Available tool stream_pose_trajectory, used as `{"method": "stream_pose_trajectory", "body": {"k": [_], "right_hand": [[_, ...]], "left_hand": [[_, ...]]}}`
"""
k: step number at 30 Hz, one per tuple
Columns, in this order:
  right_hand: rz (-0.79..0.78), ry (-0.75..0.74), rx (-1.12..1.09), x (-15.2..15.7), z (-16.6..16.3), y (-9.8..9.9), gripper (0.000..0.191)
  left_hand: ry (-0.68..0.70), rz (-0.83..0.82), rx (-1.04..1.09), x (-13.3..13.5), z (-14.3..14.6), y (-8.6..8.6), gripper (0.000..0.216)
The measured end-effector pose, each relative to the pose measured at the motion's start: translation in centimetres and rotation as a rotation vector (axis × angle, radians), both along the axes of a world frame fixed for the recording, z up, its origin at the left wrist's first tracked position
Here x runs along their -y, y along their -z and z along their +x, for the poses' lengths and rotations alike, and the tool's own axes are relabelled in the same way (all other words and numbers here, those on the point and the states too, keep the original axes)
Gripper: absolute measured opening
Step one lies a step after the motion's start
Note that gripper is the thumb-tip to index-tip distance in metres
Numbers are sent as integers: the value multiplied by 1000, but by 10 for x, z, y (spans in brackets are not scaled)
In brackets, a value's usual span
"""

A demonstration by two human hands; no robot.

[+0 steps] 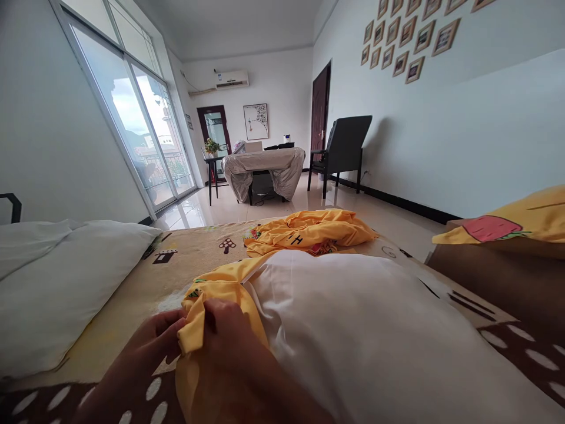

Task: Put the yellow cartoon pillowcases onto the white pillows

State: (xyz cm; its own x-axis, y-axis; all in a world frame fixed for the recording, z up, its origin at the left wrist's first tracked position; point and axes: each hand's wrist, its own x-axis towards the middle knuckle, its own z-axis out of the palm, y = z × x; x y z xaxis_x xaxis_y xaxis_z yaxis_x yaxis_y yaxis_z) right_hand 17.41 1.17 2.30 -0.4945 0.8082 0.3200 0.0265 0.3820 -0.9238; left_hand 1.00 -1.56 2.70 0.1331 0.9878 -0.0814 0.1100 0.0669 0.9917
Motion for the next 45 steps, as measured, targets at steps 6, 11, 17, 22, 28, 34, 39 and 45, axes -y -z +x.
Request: {"method": "stream_pose_trajectory", "body": {"k": [6,11,17,22,28,34,39,45], "right_hand": [[-309,-136,-309,-2,-11,12,22],[-287,-64,-271,-4,-11,15,27],[-247,-89,-195,-1,-6,11,28],[-250,-183,-183,-1,-6,4,21],[-325,-114,-180,3,-5,0,14],[-297,-57,-198,1,-9,7,14],[-62,-15,-88,-4,-9,9,16],[114,87,7,-1,-8,8,19]], "left_hand": [[-114,153,-160,-2,4,9,50],[-172,215,-181,4,12,5,50],[-216,259,-206,7,6,2,46],[-206,331,-249,2,-4,3,44],[-120,348,-307,-4,-8,3,22],[-274,484,-336,2,-8,5,8],[-156,398,-262,9,-2,-6,22],[-233,300,-248,11,1,-10,43]]}}
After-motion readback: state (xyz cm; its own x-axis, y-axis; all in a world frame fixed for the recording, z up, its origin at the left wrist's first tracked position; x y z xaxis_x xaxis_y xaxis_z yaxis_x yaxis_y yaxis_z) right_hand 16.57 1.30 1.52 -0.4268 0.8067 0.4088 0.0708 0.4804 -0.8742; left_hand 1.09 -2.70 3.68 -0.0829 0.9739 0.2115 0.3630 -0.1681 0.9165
